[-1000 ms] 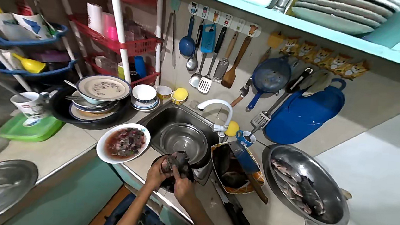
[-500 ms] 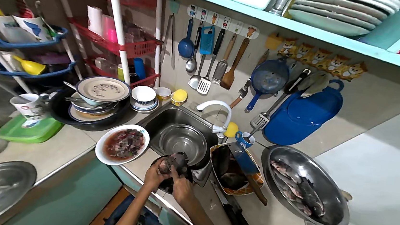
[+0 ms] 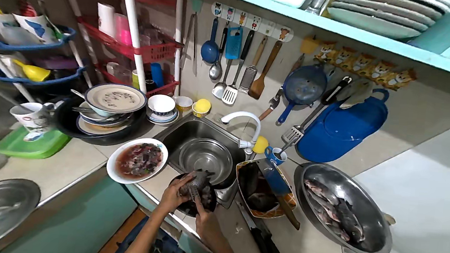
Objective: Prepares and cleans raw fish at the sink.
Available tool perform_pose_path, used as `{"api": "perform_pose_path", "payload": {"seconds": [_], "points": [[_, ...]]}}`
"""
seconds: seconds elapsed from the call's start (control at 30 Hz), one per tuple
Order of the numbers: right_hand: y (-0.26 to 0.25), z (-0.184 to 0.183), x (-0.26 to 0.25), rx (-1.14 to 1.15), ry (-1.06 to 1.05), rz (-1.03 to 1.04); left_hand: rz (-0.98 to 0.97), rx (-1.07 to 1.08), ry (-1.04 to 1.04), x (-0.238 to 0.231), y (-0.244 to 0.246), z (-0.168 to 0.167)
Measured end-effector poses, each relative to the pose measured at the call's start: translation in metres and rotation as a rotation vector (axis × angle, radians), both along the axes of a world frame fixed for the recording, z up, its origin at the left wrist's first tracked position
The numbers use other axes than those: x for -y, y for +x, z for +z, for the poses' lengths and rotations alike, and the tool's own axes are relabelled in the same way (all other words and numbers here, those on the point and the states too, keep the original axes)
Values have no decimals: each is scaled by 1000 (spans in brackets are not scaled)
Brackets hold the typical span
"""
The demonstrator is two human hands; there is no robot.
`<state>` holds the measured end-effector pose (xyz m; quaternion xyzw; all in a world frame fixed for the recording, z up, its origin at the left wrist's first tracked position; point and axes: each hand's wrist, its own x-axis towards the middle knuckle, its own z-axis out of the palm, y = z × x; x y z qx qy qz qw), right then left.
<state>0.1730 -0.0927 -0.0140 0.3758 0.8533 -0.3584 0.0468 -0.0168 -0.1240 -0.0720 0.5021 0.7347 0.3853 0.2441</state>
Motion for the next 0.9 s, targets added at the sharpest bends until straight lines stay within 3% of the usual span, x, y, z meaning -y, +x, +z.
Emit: {"api": "perform_pose_path", "payload": {"seconds": [0.1, 0.27, 0.4, 0.6, 0.7, 0.9], "points": [[-2, 1, -14, -41, 23, -14, -3, 15, -36, -3, 0, 3], [-27, 14, -3, 135, 22, 2, -6, 56, -26, -4, -3, 7], [-5, 0, 7, -9, 34, -5, -17, 26, -3, -5, -4, -1], [-10, 5, -18, 30, 81, -40, -25, 27, -65, -7, -4, 7], [-17, -4, -3, 99, 103, -66, -20, 27, -68, -7, -4, 8], [15, -11, 3, 209, -29, -39, -30, 22, -72, -10, -6, 7]]}}
